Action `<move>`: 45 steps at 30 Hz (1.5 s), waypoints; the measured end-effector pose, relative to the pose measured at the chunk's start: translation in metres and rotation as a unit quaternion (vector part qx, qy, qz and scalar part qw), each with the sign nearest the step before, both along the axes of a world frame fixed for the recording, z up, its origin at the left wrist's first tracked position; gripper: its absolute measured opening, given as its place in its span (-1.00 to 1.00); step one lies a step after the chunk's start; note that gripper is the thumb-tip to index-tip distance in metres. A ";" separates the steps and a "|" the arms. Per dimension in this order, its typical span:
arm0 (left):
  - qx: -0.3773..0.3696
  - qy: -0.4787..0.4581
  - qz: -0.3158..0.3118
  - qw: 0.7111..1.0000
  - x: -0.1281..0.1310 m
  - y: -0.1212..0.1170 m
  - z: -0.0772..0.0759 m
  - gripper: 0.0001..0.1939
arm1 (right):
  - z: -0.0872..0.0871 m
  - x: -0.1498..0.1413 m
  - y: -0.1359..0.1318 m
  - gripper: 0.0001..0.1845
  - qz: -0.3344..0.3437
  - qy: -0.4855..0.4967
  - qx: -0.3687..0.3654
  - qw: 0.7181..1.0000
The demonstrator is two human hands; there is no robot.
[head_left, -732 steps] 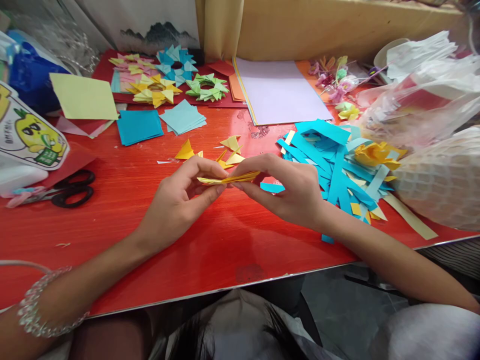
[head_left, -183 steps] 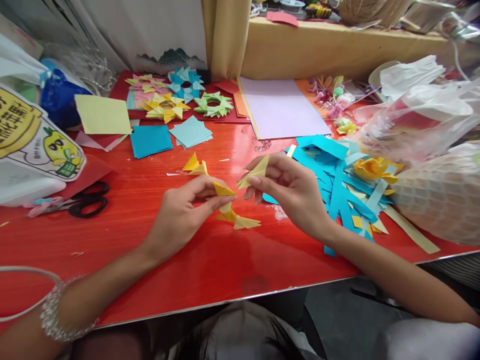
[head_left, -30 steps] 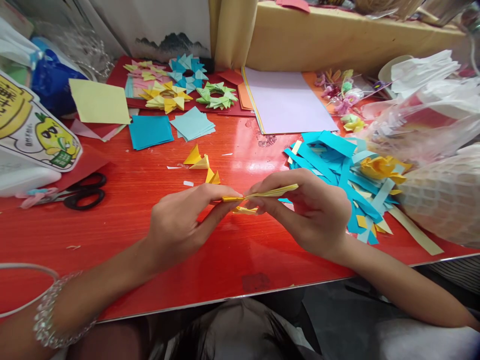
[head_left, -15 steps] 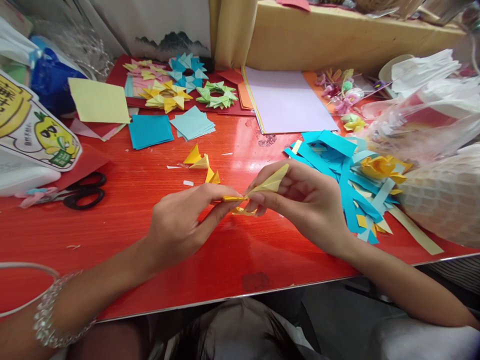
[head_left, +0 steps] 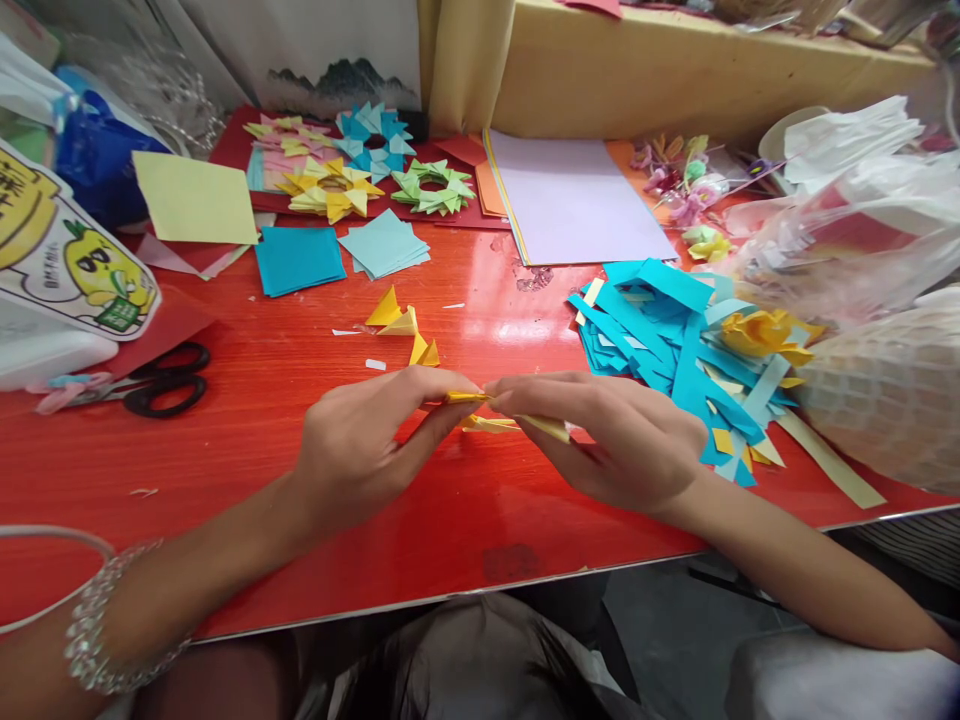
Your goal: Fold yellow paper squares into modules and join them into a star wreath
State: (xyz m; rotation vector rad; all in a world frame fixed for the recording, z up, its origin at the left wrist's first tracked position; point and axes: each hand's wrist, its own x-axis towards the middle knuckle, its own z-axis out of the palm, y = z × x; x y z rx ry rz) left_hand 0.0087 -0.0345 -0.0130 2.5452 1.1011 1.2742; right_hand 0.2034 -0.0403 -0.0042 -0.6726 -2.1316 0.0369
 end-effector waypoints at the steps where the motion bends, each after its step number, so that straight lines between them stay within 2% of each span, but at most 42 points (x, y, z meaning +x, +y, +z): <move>1: 0.001 -0.001 0.000 1.000 0.000 0.000 0.000 -0.94 | -0.001 0.001 0.001 -0.69 0.009 -0.009 0.017 1.000; 3: 0.003 -0.001 0.002 1.000 0.000 0.000 0.000 -0.93 | -0.001 0.001 0.002 -0.69 0.005 -0.011 0.017 1.000; 7: -0.011 0.004 0.005 1.000 0.001 -0.001 0.000 -0.92 | 0.001 -0.001 0.002 -0.79 -0.030 -0.011 -0.036 0.999; 9: -0.023 -0.004 0.005 1.000 0.001 -0.001 0.001 -0.94 | 0.002 -0.001 0.003 -0.83 -0.029 -0.029 -0.030 0.999; 12: -0.089 -0.020 0.009 0.996 0.000 0.000 0.003 -0.96 | 0.002 0.001 0.008 -0.87 -0.032 -0.066 -0.013 0.997; 14: -0.147 -0.038 0.013 0.988 -0.001 0.001 0.004 -0.94 | 0.003 0.003 0.011 -0.79 -0.045 -0.098 -0.033 0.994; 18: -0.239 -0.074 0.016 0.968 -0.001 0.005 0.004 -0.86 | 0.003 0.006 0.015 -0.68 -0.063 -0.135 -0.104 0.983; 24: -0.352 -0.059 -0.011 0.934 -0.001 0.010 0.002 -0.79 | -0.008 -0.002 0.013 -0.61 -0.058 -0.029 -0.289 0.955; 27: -0.386 -0.049 -0.016 0.921 -0.001 0.011 0.001 -0.77 | -0.016 -0.008 0.013 -0.60 -0.066 0.001 -0.333 0.941; 33: -0.431 -0.032 -0.033 0.901 0.000 0.013 0.001 -0.75 | -0.026 -0.012 0.010 -0.62 -0.083 0.004 -0.353 0.932; 38: -0.444 -0.028 -0.042 0.895 0.000 0.016 0.002 -0.74 | -0.030 -0.013 0.010 -0.65 -0.118 -0.033 -0.328 0.937; 45: -0.525 -0.076 -0.036 0.847 0.001 0.019 0.002 -0.73 | -0.029 -0.010 0.015 -0.66 -0.116 -0.063 -0.296 0.946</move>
